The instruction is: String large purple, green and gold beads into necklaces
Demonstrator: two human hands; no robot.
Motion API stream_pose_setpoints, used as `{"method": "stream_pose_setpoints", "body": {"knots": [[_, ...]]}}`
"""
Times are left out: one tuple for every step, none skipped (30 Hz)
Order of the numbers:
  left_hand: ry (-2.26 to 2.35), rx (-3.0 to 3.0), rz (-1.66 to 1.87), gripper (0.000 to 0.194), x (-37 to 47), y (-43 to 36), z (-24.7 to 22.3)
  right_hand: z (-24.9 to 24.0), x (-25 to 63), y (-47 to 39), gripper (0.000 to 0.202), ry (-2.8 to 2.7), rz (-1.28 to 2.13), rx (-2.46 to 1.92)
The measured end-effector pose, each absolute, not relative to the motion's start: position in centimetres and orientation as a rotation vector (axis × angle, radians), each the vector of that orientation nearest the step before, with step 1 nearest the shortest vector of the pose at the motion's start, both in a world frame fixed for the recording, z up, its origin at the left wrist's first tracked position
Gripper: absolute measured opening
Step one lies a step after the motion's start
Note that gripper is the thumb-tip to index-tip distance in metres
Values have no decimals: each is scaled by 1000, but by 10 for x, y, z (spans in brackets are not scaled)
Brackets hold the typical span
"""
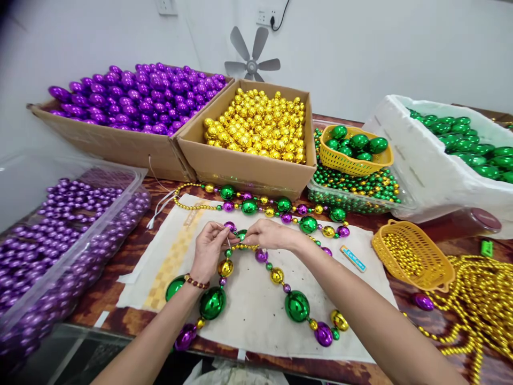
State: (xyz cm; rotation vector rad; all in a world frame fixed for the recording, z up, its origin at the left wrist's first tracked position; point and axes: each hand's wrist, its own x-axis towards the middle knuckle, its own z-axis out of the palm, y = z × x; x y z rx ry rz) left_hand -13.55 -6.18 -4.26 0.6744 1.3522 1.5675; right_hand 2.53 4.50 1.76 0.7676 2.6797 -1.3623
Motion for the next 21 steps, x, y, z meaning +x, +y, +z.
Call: {"method": "stream_pose_setpoints", "body": {"knots": [[1351,675,1566,24,-135,-62,-42,19,23,44,25,2671,-1369,769],[1351,676,1565,24,-135,-61,-41,20,21,44,26,2662,-1376,770],[1352,676,1564,25,-134,-61,-41,22,20,43,28,2651,-1383,772],[1354,675,1563,25,-135,-61,-40,23,18,42,30,2638,-1391,772],[1355,675,1563,25,-135,-61,-40,25,17,42,32,2623,-1401,771],[1357,675,1563,25,-135,-61,-40,26,17,42,33,2608,-1412,768],[1357,676,1564,25,-135,-61,-40,26,17,42,34,2594,-1422,765],[1358,676,1565,26,-135,-61,-40,26,17,43,34,2584,-1432,763],[1357,676,1565,26,-135,-61,-40,25,17,43,34,2578,-1442,762],[1357,676,1564,26,-135,-61,-40,24,18,44,33,2575,-1452,761],[1357,676,1563,26,-135,-61,-40,22,19,45,32,2575,-1461,764],[1357,676,1562,26,-135,-60,-40,20,20,46,31,2574,-1471,766],[1359,675,1561,26,-135,-60,-40,18,21,46,30,2571,-1481,767],[1361,676,1560,26,-135,-60,-40,15,22,46,29,2569,-1491,769],[1364,677,1560,26,-135,-60,-39,12,22,47,28,2566,-1501,770],[1368,679,1559,26,-135,-60,-39,10,21,47,26,2565,-1511,772],[1372,682,1558,25,-135,-60,-40,8,20,47,25,2564,-1521,777],[1376,686,1557,25,-135,-60,-40,6,19,47,24,2564,-1531,784],[1379,689,1555,25,-135,-60,-41,6,17,47,23,2565,-1540,797],[1381,692,1554,25,-135,-59,-42,6,15,47,23,2567,-1550,814],[1381,692,1552,25,-135,-59,-43,8,15,48,23,2570,-1561,841]]}}
